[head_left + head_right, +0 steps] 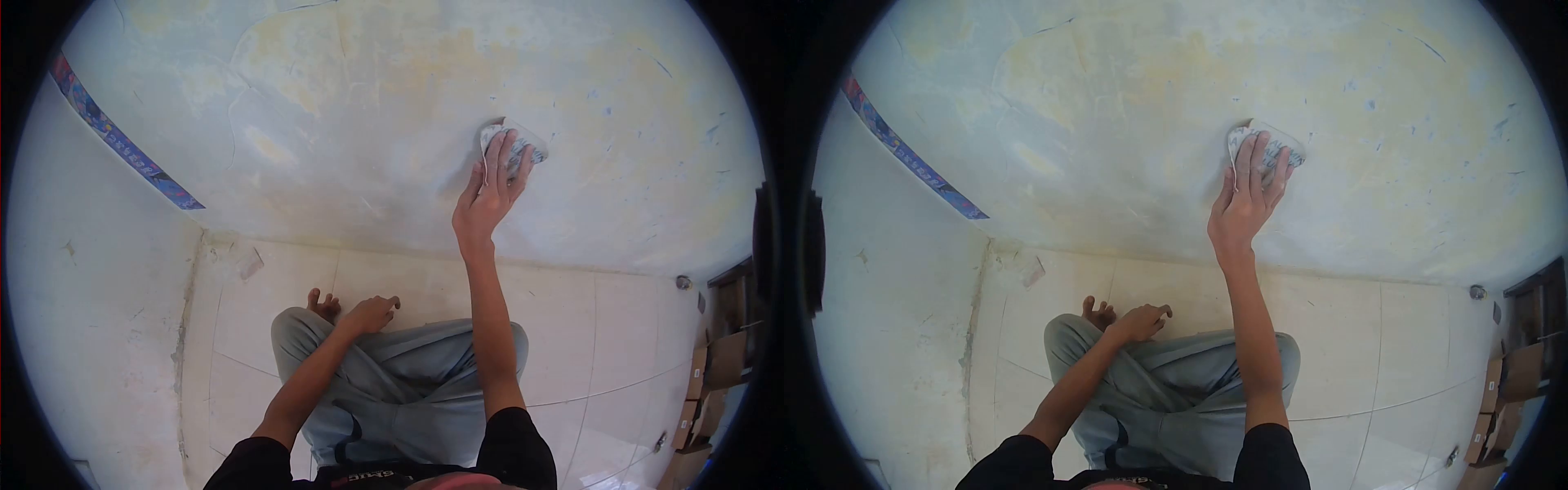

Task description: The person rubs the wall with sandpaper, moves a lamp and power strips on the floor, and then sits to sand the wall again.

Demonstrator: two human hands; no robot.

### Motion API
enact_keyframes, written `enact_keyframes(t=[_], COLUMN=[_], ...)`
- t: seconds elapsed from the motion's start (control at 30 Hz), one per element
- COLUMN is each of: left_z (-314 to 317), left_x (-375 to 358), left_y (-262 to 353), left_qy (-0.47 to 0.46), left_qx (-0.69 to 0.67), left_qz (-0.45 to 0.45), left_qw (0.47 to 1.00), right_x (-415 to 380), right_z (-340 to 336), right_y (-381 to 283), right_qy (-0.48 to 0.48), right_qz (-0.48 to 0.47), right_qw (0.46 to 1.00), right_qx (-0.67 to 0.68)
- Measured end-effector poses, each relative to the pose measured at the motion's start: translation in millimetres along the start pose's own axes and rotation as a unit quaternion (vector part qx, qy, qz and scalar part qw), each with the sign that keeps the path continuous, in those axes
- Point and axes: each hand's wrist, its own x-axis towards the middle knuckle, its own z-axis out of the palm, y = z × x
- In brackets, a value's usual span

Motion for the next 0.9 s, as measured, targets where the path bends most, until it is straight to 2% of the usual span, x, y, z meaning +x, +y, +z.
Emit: enact_keyframes(t=[0.17, 0.33, 0.53, 0.63, 0.73, 0.83, 0.9], left_z=[-2, 0, 1, 1, 2, -1, -1], left_x=[-1, -6, -10, -7, -6, -1, -1], left_y=[3, -3, -2, -4, -5, -3, -4], left_qy=[-0.004, 0.011, 0.0, 0.007, 0.0, -0.004, -0.005], left_qx=[-0.015, -0.007, -0.007, -0.002, 0.002, -0.004, -0.01], left_qz=[0.007, -0.014, -0.014, -0.006, -0.004, 0.0, 0.001], left_qw=[1.0, 1.0, 1.0, 1.0, 1.0, 1.0, 1.0], right_x=[-65, 1, -58, -13, -15, -88, -79], right_z=[23, 3, 21, 10, 12, 39, 34], right_y=[25, -13, 10, -4, -2, 34, 29], right_qy=[-0.011, 0.009, -0.019, -0.006, -0.01, -0.003, -0.004], right_qz=[-0.014, 0.011, -0.029, -0.007, -0.018, -0.029, -0.022], right_qw=[1.0, 1.0, 0.998, 0.999, 0.999, 0.998, 0.998], right_qx=[-0.021, 0.002, -0.061, -0.049, -0.036, -0.047, -0.059])
